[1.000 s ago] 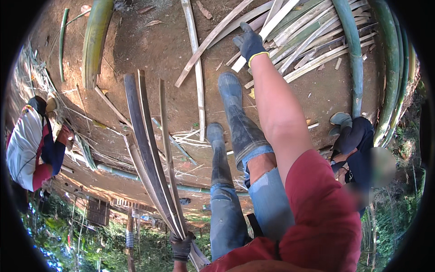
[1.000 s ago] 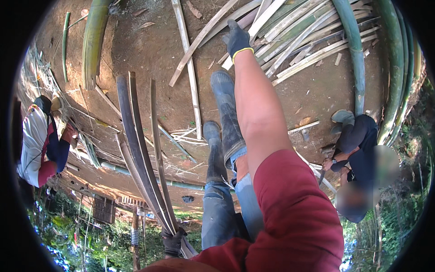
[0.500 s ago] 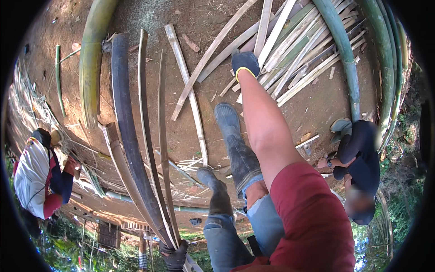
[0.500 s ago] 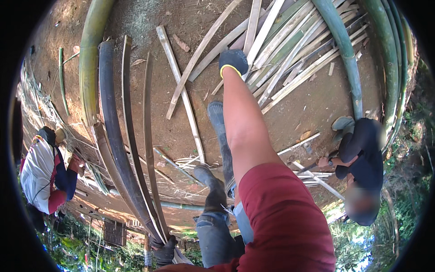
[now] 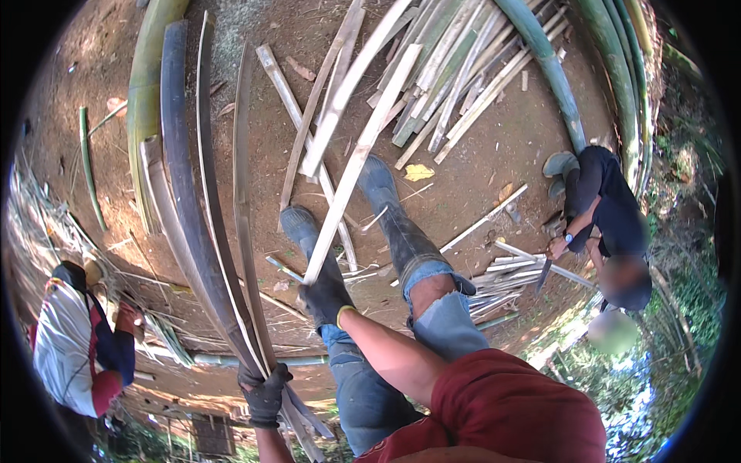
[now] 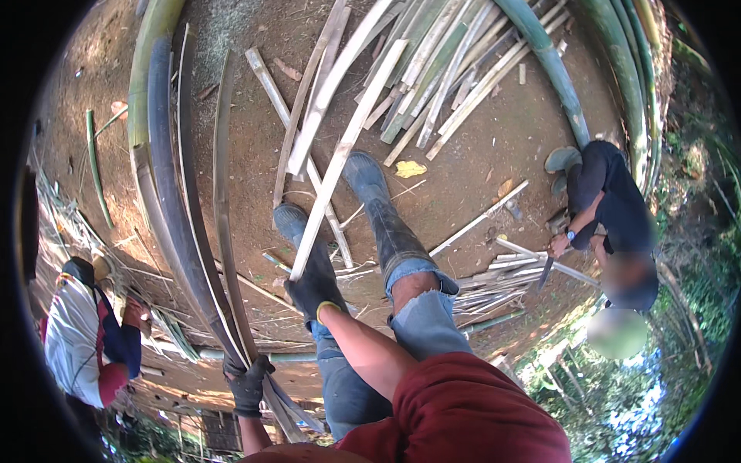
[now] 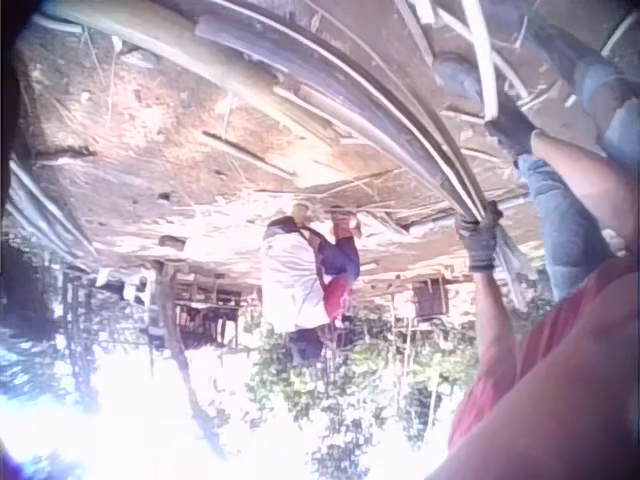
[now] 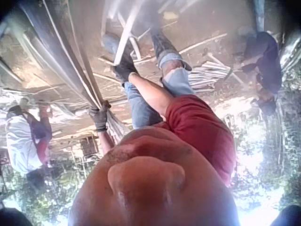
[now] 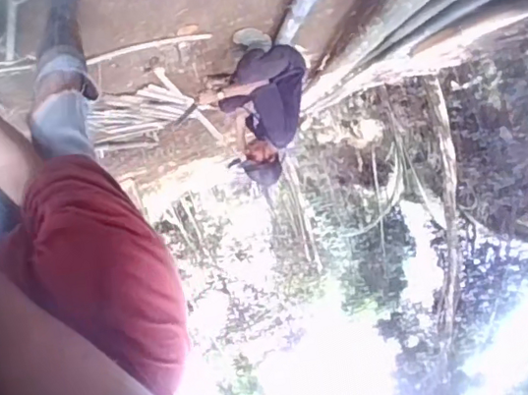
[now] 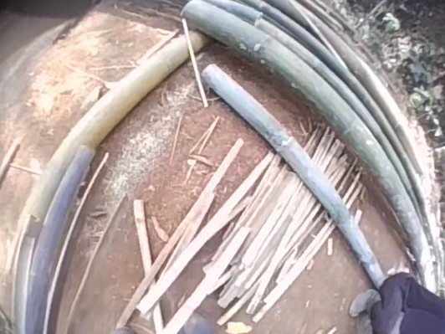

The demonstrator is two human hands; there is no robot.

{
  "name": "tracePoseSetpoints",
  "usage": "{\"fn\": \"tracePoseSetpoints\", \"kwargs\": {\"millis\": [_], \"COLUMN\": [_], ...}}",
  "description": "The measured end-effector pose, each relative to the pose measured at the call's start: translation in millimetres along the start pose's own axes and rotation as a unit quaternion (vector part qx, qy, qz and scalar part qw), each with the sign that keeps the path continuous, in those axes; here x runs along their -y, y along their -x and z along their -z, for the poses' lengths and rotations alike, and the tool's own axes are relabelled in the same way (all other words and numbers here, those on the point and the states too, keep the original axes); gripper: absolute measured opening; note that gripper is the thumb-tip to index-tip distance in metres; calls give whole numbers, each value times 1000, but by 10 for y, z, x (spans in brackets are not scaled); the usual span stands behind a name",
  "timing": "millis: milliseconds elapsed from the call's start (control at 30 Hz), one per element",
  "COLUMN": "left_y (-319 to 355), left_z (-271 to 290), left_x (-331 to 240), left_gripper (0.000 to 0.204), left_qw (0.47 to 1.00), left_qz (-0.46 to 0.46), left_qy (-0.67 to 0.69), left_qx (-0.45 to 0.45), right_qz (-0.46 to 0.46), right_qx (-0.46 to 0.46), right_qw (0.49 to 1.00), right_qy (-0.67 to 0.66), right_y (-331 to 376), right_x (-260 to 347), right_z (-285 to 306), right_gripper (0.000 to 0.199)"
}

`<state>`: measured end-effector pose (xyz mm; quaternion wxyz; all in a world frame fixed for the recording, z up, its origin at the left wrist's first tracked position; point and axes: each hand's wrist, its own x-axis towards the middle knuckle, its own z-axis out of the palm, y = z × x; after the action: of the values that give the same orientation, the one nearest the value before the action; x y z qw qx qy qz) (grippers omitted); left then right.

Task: The person gathers bamboo strips from the ground and uses a machete to split them into thinner pieces. They sit on the ground to perform the splitting, holding the bamboo with one hand and striking it with the machete in the other.

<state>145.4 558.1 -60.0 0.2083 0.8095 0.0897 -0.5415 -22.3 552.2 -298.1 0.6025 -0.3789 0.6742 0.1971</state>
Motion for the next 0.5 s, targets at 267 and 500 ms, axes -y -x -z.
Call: {"fn": "tracePoseSetpoints", "kwargs": {"millis": [267,500], "left_y": [-629,-624], "left_z": [266,328], "left_x": [223,729], "left_gripper": [19,28], "left_qw": [969,890], "left_qz": [84,187], "left_qy": [52,207], "left_qx": [228,360], "right_qz": [55,354], "right_qx": [152,54], "right_qw": [984,879], "right_qy": [70,316], "right_y": [1913,2472], "right_x": [733,574], "right_z": [349,55], "right_gripper": [43,22]}}
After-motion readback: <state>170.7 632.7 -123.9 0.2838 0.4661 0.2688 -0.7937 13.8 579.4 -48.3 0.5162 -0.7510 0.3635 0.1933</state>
